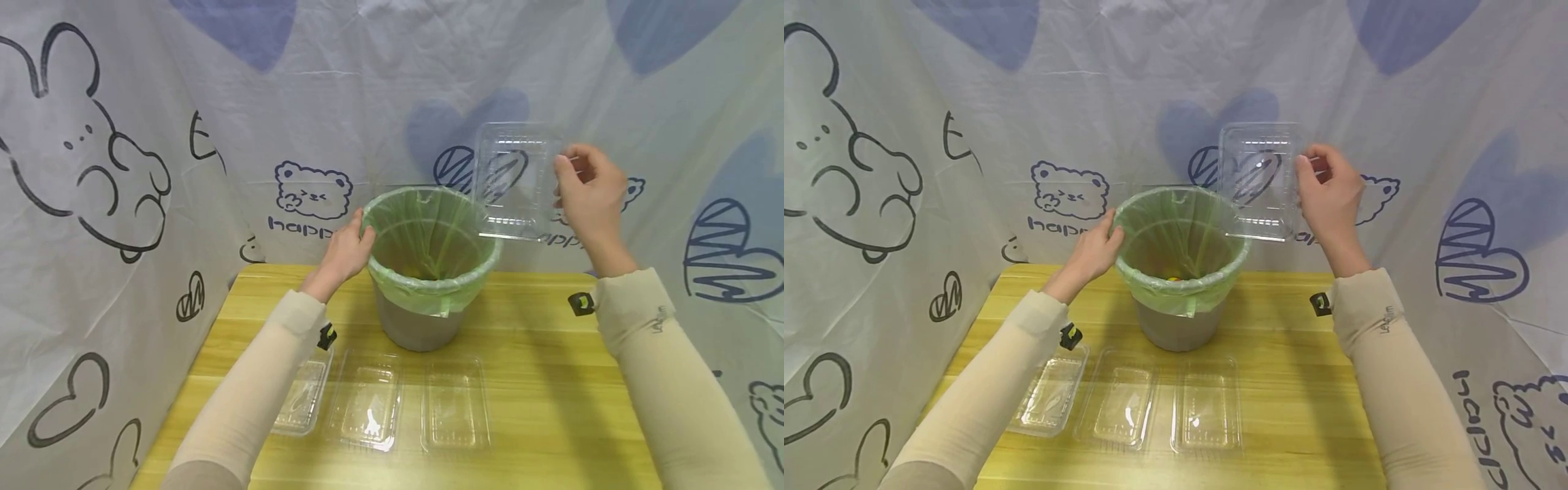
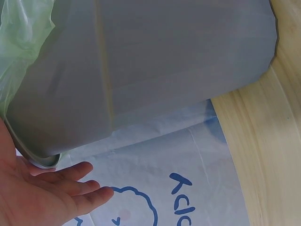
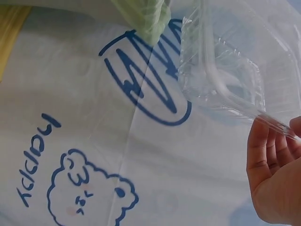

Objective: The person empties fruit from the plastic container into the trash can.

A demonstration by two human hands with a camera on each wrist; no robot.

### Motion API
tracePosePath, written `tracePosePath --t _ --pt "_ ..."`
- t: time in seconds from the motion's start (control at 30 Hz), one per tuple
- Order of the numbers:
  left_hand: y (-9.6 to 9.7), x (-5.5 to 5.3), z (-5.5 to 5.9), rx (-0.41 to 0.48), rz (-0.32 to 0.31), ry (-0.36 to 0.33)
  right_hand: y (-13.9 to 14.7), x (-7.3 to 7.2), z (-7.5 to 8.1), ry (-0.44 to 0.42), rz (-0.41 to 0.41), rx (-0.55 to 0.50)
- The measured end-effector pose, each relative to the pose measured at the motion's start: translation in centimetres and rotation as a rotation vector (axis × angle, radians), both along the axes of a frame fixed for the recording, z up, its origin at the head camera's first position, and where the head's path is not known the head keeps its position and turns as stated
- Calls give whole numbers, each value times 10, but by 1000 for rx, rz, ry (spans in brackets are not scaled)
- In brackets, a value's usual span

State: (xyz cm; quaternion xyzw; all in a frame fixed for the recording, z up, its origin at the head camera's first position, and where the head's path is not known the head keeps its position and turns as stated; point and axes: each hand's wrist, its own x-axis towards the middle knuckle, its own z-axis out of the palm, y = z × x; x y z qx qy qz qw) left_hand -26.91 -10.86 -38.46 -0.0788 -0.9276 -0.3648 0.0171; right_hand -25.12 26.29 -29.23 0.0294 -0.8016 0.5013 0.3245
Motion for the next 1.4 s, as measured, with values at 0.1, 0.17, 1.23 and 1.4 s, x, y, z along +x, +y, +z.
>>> tracePosePath --t 0.1,0.17,1.23,1.4 --pt "0 0 0 -3 0 1 9 3 -2 -19 -13 -14" --pt "0 0 0 -3 -1 -1 14 4 -5 -27 -23 -15" --pt "0 -1 -1 11 -3 4 61 56 -79 -352 -78 -21" --pt "0 -1 -2 11 1 10 64 63 -104 -367 -52 -38"
